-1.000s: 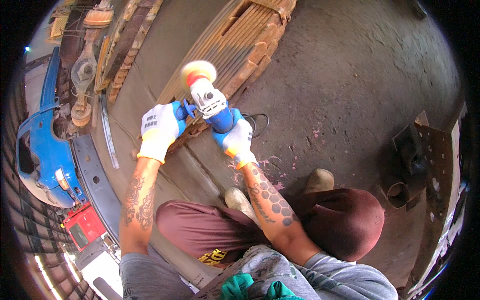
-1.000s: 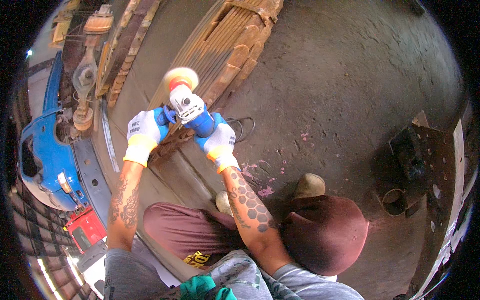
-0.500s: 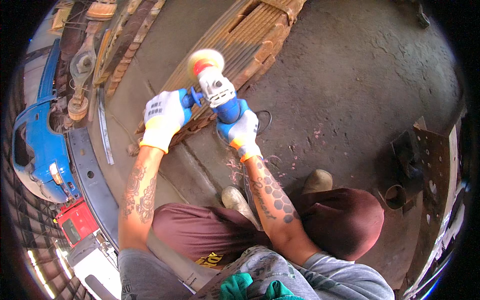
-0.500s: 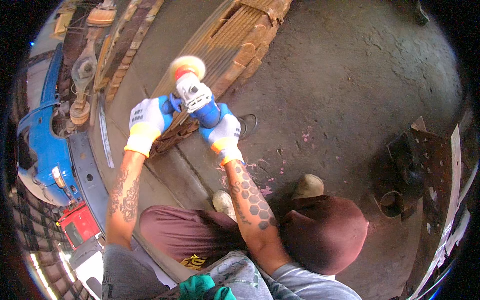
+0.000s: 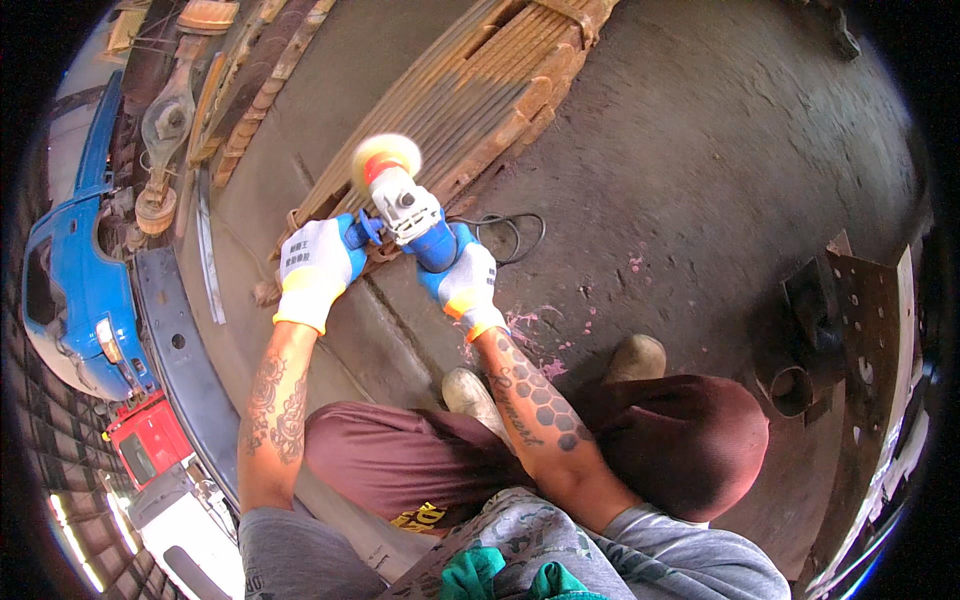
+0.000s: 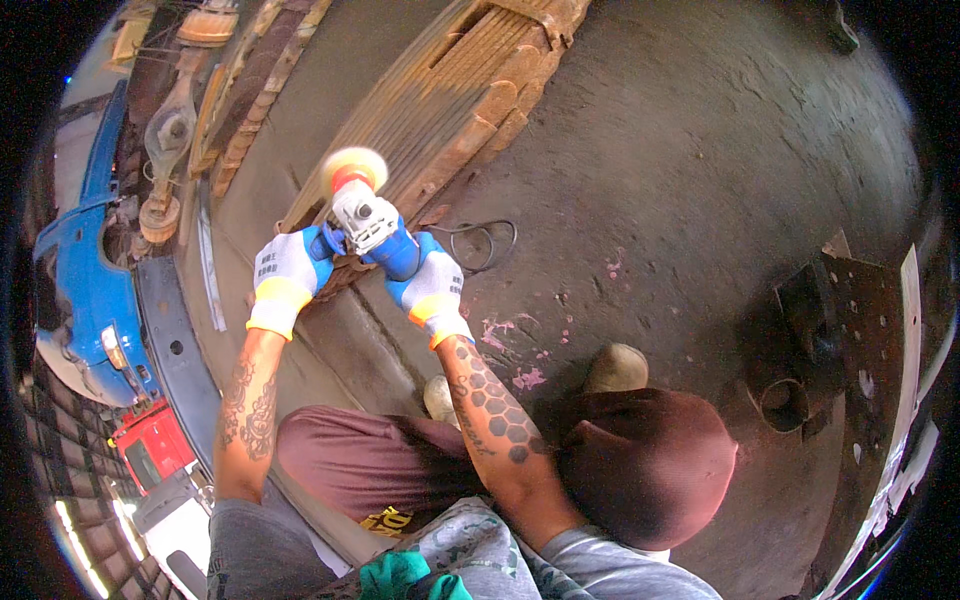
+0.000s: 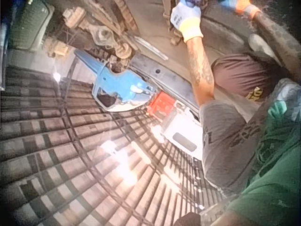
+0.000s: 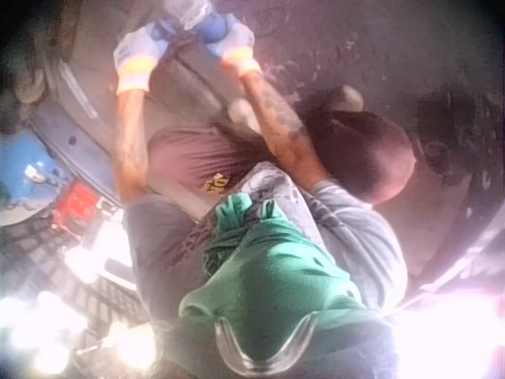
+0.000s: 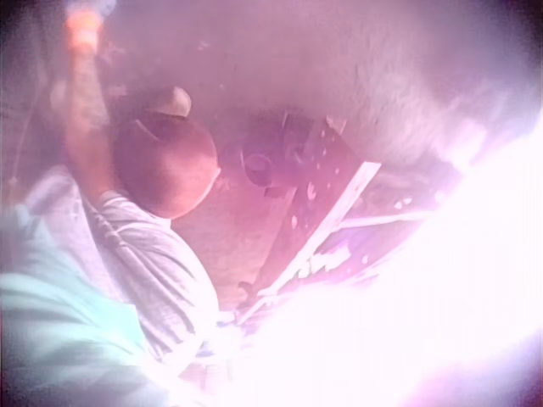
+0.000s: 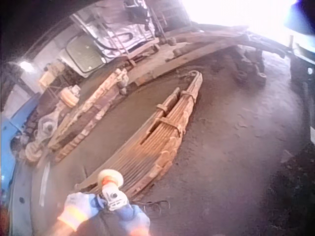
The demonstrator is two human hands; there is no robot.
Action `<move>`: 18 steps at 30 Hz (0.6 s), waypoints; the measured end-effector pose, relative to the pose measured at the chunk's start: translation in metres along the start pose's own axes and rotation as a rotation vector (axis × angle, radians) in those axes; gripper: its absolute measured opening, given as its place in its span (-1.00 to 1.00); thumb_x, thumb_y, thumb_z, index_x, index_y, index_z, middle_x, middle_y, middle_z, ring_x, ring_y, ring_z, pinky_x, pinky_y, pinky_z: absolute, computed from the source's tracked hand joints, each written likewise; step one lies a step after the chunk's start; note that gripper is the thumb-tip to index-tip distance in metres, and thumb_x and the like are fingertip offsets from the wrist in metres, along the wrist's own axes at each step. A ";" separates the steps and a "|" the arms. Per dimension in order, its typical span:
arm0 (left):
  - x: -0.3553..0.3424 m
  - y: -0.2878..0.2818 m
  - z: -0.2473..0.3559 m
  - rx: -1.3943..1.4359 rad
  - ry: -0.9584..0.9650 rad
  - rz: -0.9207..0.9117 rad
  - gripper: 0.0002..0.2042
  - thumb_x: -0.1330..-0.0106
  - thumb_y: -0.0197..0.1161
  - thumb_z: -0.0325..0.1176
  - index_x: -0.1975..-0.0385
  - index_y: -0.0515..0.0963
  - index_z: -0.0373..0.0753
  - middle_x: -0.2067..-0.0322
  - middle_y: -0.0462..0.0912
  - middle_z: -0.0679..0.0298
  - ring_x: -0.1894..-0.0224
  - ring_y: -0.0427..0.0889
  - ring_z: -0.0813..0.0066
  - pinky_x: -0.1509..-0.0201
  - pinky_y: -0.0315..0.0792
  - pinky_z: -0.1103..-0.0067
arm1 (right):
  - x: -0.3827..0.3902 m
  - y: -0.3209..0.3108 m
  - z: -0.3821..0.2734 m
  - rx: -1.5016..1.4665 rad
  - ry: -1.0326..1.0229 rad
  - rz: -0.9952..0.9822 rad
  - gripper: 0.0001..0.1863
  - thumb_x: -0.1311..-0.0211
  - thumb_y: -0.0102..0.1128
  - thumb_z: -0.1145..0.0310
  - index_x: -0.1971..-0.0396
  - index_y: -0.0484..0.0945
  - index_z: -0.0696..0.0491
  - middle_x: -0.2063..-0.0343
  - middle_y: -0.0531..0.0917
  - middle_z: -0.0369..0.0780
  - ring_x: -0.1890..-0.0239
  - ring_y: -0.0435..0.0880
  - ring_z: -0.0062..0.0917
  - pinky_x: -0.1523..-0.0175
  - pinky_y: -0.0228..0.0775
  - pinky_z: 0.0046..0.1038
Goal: The person sits on the floor and uses an angle grinder with a wire brush to clean a bundle of metal rods. They hold the tool with both hands and move it along the rods to remove rust or debris.
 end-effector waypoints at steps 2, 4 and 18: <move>0.006 0.008 -0.009 -0.015 -0.031 -0.012 -0.79 -0.34 0.27 -0.15 0.31 0.72 -0.12 0.28 0.80 -0.06 0.16 0.79 -0.16 0.01 0.65 0.04 | 0.007 0.007 0.000 -0.002 -0.006 -0.028 -0.49 0.05 0.56 0.23 0.03 0.65 -0.03 0.22 0.82 -0.01 0.13 0.82 0.01 0.00 0.65 -0.10; 0.009 0.012 -0.016 -0.002 -0.039 -0.020 -0.78 -0.35 0.28 -0.13 0.30 0.73 -0.12 0.27 0.80 -0.07 0.15 0.79 -0.16 0.01 0.65 0.04 | 0.011 0.012 -0.002 -0.003 -0.002 -0.054 -0.50 0.05 0.56 0.23 0.04 0.65 -0.03 0.22 0.81 -0.01 0.13 0.81 0.01 0.00 0.65 -0.10; -0.024 -0.021 0.040 -0.011 0.087 0.013 -0.81 -0.36 0.31 -0.17 0.24 0.77 -0.07 0.25 0.80 -0.04 0.13 0.80 -0.14 0.00 0.66 0.07 | -0.017 -0.030 0.001 -0.064 -0.022 0.162 -0.52 0.04 0.59 0.20 0.09 0.66 0.00 0.30 0.81 0.03 0.24 0.81 0.02 0.09 0.65 -0.11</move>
Point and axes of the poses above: each hand's wrist, its own x-axis away from the middle knuckle, its own y-axis out of the palm, z = x × y, the point moved 4 cm from there along -x, towards the middle knuckle
